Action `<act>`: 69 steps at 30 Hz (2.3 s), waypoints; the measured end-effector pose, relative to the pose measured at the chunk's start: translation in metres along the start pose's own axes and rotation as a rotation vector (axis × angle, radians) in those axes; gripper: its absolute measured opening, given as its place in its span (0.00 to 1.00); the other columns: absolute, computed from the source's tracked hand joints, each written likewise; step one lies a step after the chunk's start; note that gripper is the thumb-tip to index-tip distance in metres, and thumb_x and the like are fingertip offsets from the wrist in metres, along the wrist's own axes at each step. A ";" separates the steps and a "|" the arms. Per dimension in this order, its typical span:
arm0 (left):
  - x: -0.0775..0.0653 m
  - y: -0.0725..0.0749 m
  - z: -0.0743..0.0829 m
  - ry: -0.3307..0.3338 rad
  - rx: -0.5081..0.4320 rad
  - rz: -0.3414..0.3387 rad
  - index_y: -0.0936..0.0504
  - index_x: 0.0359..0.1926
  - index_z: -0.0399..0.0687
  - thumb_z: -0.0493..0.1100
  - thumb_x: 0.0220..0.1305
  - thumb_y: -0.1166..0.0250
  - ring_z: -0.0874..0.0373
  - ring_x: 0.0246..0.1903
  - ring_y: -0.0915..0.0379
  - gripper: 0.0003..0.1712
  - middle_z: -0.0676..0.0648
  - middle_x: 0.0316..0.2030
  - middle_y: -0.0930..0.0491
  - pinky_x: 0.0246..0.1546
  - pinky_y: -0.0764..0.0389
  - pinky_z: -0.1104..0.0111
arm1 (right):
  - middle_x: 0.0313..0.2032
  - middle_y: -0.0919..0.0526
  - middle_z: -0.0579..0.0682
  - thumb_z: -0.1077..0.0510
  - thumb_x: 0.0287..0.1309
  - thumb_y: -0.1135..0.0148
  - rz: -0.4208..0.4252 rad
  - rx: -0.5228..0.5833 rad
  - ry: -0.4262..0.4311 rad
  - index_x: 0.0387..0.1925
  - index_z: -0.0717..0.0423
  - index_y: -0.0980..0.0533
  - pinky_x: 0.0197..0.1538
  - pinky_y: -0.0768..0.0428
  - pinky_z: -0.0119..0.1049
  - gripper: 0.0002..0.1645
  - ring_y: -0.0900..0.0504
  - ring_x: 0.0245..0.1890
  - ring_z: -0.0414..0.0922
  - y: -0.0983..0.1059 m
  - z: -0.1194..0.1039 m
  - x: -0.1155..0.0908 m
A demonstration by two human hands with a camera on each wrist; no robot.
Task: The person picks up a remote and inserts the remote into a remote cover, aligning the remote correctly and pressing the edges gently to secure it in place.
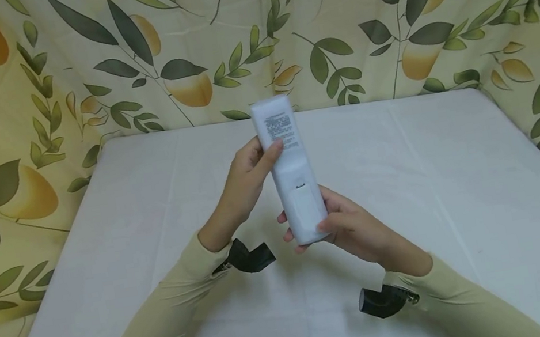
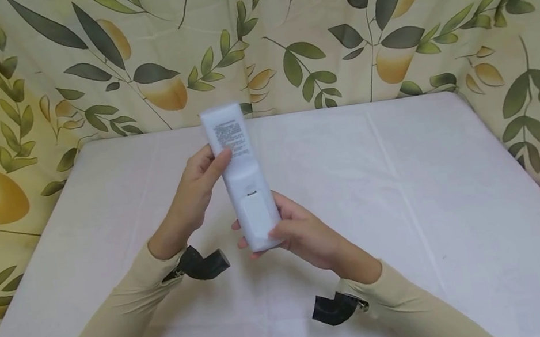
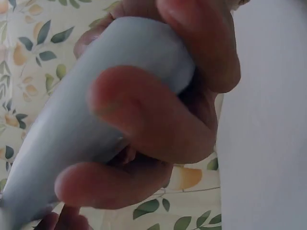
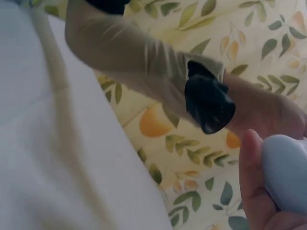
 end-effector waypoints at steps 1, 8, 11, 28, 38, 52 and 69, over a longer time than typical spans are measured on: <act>0.000 0.000 -0.002 0.013 -0.023 -0.055 0.37 0.64 0.34 0.40 0.71 0.54 0.47 0.57 0.30 0.24 0.35 0.56 0.27 0.64 0.35 0.54 | 0.51 0.25 0.53 0.73 0.53 0.67 0.000 0.034 0.001 0.69 0.54 0.53 0.47 0.20 0.40 0.40 0.19 0.46 0.47 -0.001 -0.001 0.000; -0.002 -0.005 -0.017 0.077 -0.182 -0.430 0.49 0.70 0.45 0.40 0.69 0.57 0.48 0.57 0.31 0.30 0.31 0.56 0.29 0.66 0.42 0.55 | 0.50 0.26 0.52 0.72 0.56 0.72 -0.008 0.141 0.026 0.68 0.55 0.54 0.46 0.20 0.37 0.36 0.20 0.47 0.45 -0.001 0.000 0.001; -0.005 -0.007 -0.020 0.064 -0.181 -0.451 0.49 0.70 0.44 0.41 0.69 0.56 0.50 0.55 0.31 0.30 0.32 0.55 0.29 0.65 0.41 0.57 | 0.47 0.23 0.50 0.66 0.66 0.67 0.019 0.082 0.029 0.65 0.55 0.51 0.41 0.19 0.35 0.27 0.19 0.44 0.44 0.000 0.001 0.002; -0.021 -0.003 0.026 -0.274 0.132 -0.090 0.33 0.59 0.33 0.74 0.61 0.60 0.50 0.52 0.29 0.49 0.37 0.53 0.26 0.56 0.27 0.59 | 0.44 0.17 0.38 0.63 0.62 0.44 0.262 -0.419 0.147 0.57 0.50 0.33 0.49 0.22 0.34 0.22 0.18 0.47 0.39 -0.002 0.018 -0.004; -0.027 -0.014 0.027 -0.276 0.166 -0.147 0.36 0.56 0.29 0.72 0.62 0.63 0.47 0.49 0.29 0.48 0.35 0.49 0.27 0.55 0.26 0.60 | 0.45 0.16 0.37 0.69 0.60 0.44 0.274 -0.497 0.265 0.56 0.49 0.30 0.50 0.22 0.31 0.24 0.17 0.47 0.39 -0.002 0.010 -0.006; -0.004 -0.012 0.021 -0.211 -0.317 -0.107 0.40 0.64 0.31 0.72 0.53 0.45 0.47 0.56 0.29 0.54 0.28 0.54 0.29 0.55 0.30 0.62 | 0.37 0.16 0.41 0.63 0.65 0.49 0.218 -0.458 0.236 0.56 0.55 0.34 0.37 0.20 0.37 0.18 0.18 0.35 0.44 -0.019 0.005 -0.006; -0.004 -0.033 0.026 -0.333 -0.391 -0.212 0.37 0.58 0.23 0.60 0.65 0.45 0.40 0.50 0.26 0.42 0.20 0.46 0.28 0.47 0.22 0.61 | 0.31 0.18 0.41 0.69 0.60 0.46 0.458 -0.683 0.363 0.51 0.66 0.33 0.37 0.22 0.33 0.17 0.19 0.30 0.41 -0.029 -0.009 -0.015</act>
Point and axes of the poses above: each hand's wrist, its own x-axis towards the middle knuckle, its own y-axis out of the back of the hand, z = x × y, the point moved 1 cm from there along x, towards the middle knuckle
